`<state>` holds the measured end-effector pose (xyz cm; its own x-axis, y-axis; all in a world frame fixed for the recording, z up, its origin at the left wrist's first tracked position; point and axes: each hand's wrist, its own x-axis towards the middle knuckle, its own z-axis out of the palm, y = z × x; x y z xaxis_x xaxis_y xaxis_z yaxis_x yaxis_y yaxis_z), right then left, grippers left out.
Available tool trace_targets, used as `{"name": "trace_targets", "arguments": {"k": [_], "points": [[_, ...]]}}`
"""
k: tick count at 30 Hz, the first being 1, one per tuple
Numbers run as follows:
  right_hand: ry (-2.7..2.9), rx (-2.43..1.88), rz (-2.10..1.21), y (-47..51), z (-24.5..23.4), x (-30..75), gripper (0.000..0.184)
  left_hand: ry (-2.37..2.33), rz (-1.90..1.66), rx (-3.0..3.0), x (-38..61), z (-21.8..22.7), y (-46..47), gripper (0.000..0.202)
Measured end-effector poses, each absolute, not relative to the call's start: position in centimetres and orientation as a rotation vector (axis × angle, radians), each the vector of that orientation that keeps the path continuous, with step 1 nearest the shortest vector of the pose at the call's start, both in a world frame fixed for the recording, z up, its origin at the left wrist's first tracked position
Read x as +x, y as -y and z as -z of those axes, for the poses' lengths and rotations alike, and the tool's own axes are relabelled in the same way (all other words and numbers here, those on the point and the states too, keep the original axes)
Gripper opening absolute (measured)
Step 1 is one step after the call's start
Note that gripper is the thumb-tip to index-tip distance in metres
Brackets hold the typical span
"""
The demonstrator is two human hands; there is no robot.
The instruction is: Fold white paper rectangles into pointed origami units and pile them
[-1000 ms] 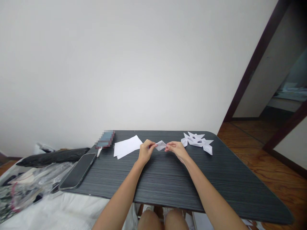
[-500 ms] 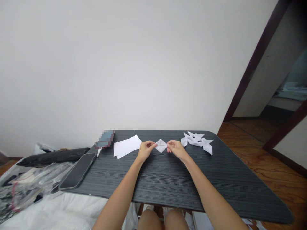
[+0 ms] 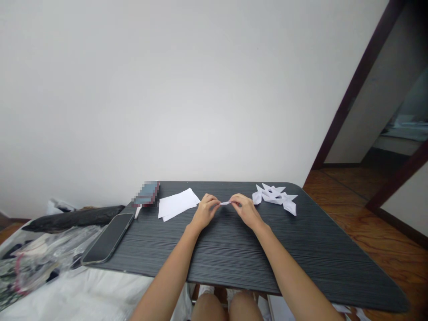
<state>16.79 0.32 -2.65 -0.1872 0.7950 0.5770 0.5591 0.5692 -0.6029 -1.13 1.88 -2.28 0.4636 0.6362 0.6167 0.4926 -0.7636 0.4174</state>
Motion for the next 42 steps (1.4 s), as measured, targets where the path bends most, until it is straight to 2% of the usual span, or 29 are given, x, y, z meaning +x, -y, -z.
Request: {"name": "trace_targets", "arguments": {"k": [8, 16, 24, 34, 42], "points": [[2.128, -1.207, -0.318, 0.6, 3.4, 16.7, 0.014, -0.882, -0.806, 2.7, -1.8, 2.8, -1.8, 0.023], [2.016, -1.27, -0.368, -0.6, 4.0, 16.3, 0.019, -1.041, -0.917, 2.499, -1.4, 4.0, -3.0, 0.019], [1.871, -1.437, -0.474, -1.9, 4.9, 15.9, 0.015, -1.326, -0.952, 2.175, -1.0, 4.4, -3.8, 0.012], [1.952, -1.551, -0.303, -1.5, 5.1, 15.5, 0.005, -1.398, -0.811, 2.431, -0.7, 4.2, -3.9, 0.01], [1.966, -1.871, -0.071, -0.1, 4.5, 14.2, 0.014, -1.204, -0.755, 2.705, -0.2, 4.0, -2.6, 0.028]]}}
